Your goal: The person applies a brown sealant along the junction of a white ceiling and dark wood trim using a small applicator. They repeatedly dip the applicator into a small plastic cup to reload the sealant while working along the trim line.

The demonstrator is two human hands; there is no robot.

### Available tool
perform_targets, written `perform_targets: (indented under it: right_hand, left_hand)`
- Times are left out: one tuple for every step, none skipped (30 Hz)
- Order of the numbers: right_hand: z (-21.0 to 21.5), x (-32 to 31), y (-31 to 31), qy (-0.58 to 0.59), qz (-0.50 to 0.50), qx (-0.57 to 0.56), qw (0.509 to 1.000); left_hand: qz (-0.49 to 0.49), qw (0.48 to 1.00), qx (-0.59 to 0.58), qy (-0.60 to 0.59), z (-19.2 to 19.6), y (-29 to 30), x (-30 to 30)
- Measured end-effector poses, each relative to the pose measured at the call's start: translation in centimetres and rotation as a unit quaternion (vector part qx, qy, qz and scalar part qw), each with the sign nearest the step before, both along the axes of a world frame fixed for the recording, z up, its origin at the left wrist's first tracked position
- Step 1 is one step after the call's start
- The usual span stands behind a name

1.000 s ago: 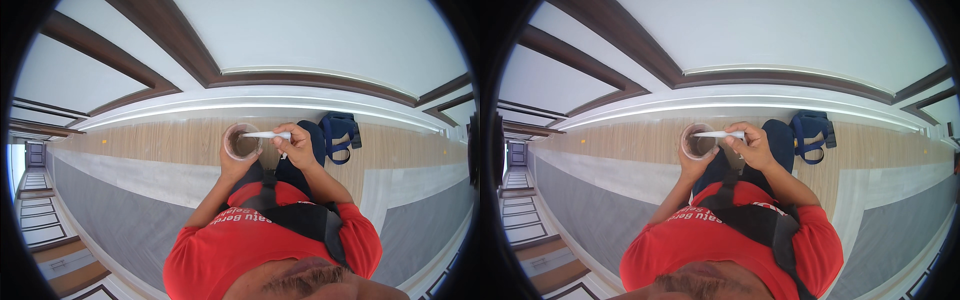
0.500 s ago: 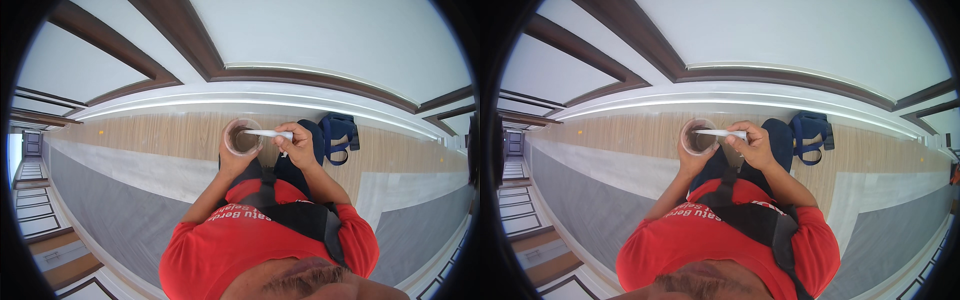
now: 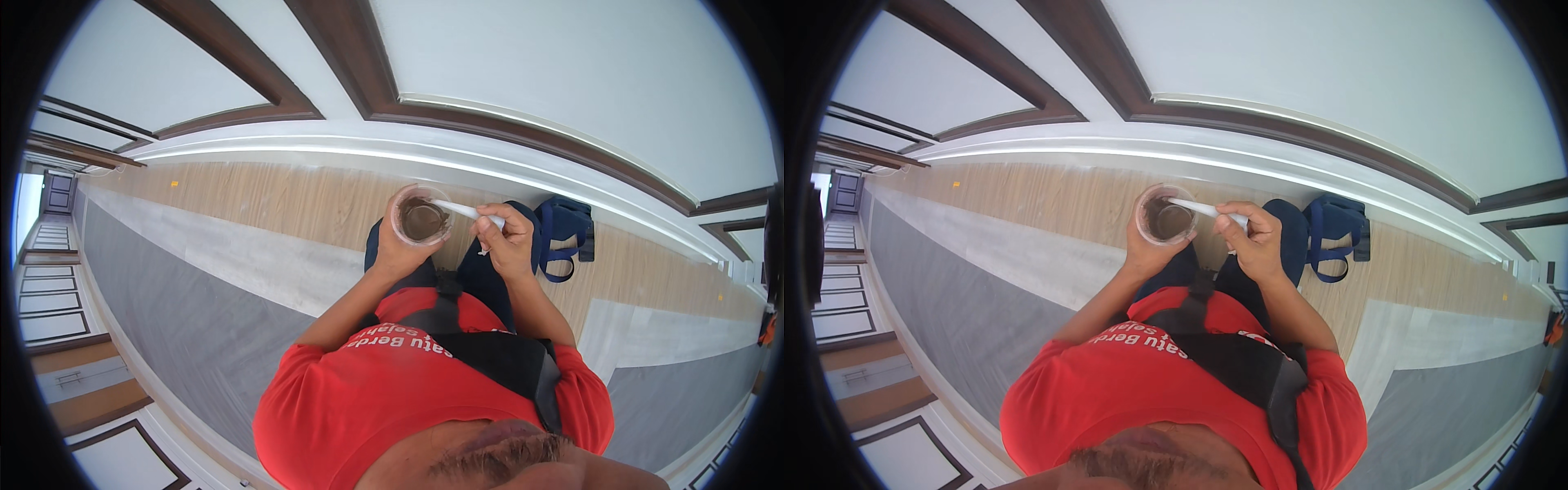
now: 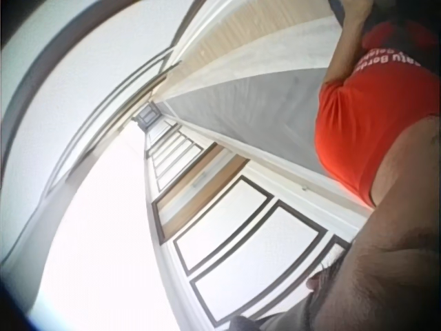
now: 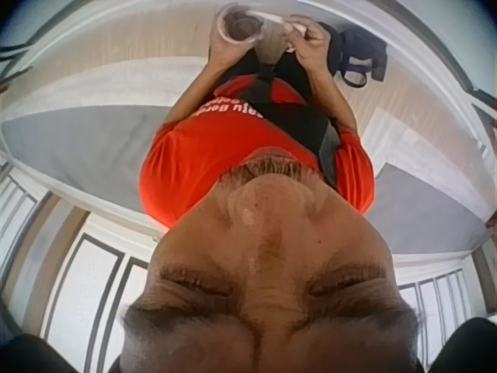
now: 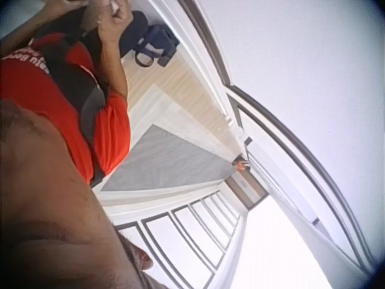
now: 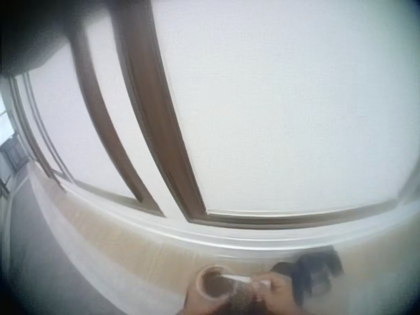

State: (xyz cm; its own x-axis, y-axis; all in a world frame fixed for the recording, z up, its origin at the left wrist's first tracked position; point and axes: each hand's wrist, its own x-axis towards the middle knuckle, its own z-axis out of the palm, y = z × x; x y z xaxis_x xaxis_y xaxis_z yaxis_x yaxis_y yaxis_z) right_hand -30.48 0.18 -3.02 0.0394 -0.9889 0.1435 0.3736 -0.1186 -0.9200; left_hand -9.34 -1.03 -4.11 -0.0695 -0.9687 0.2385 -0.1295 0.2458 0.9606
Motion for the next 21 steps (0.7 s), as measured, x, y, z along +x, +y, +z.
perform_targets:
  right_hand:
    - [0.0,0.0,0.0,0.004,-0.004,0.001,1.000]
    - [0.0,0.0,0.1,-0.005,-0.002,0.003,1.000]
    - [-0.1,0.0,0.1,-0.014,0.001,0.004,1.000]
    - [-0.1,0.0,0.1,-0.023,0.003,0.006,1.000]
    - [0.0,0.0,0.1,-0.026,0.005,0.005,1.000]
    - [0.1,-0.1,0.2,-0.029,0.008,0.004,1.000]
    - [0.1,-0.1,0.3,-0.032,0.011,0.003,0.999]
    - [0.2,-0.1,0.0,-0.028,0.014,0.009,0.999]
    - [0.2,-0.2,0.1,-0.024,0.016,0.015,0.999]
    - [0.0,-0.3,0.4,-0.019,0.019,0.021,0.999]
    - [-0.2,-0.2,0.3,-0.012,0.025,0.024,0.999]
    - [-0.5,-0.4,0.2,-0.016,0.026,0.023,0.999]
    - [-0.7,-0.5,0.1,-0.018,0.029,0.023,0.999]
    - [-0.8,-0.3,-0.2,-0.024,0.033,0.019,0.999]
    - [-0.6,-0.3,-0.4,-0.031,0.032,0.012,0.999]
    - [-0.4,-0.1,-0.7,-0.038,0.033,0.006,0.999]
    - [-0.1,0.1,-1.0,-0.046,0.033,0.001,0.998]
    - [0.1,0.1,-1.1,-0.055,0.038,-0.004,0.998]
    - [0.5,0.3,-1.4,-0.064,0.043,-0.009,0.997]
    - [0.6,0.2,-1.2,-0.070,0.048,-0.006,0.996]
    - [0.8,0.3,-1.3,-0.076,0.048,-0.009,0.996]
  left_hand:
    - [0.001,1.000,0.003,0.002,0.0,0.0,0.0]
    - [0.002,1.000,0.007,0.004,0.3,0.1,-0.1]
    - [0.003,1.000,0.011,0.007,0.4,0.1,-0.2]
    - [0.004,1.000,0.010,0.011,0.3,0.2,-0.3]
    - [0.005,1.000,0.007,0.016,0.1,0.1,-0.3]
    - [0.006,1.000,0.004,0.022,-0.1,0.1,-0.4]
    - [0.005,1.000,0.005,0.018,-0.3,0.4,-0.5]
    - [0.004,1.000,-0.001,0.012,-0.3,0.0,-0.4]
    - [0.004,1.000,-0.008,0.006,-0.3,-0.2,-0.5]
    - [0.006,1.000,-0.004,0.002,-0.5,-0.1,-0.5]
    - [0.010,1.000,-0.005,-0.003,-0.6,0.0,-0.4]
    - [0.012,1.000,-0.009,-0.009,-0.7,-0.2,-0.5]
    - [0.019,1.000,-0.016,-0.009,-0.8,-0.1,-0.6]
    - [0.019,0.999,-0.023,-0.019,-1.3,-0.4,-0.3]
    - [0.022,0.999,-0.036,-0.027,-1.0,-0.4,-0.3]
    - [0.026,0.998,-0.048,-0.035,-0.6,-0.6,-0.2]
    - [0.026,0.998,-0.046,-0.031,-0.1,-0.8,-0.1]
    - [0.023,0.999,-0.038,-0.024,0.1,-0.6,-0.2]
    - [0.020,0.999,-0.030,-0.018,0.4,-0.8,-0.1]
    - [0.020,0.999,-0.026,-0.009,0.6,-0.8,-0.3]
    - [0.020,1.000,-0.022,-0.001,1.1,-0.7,-0.4]
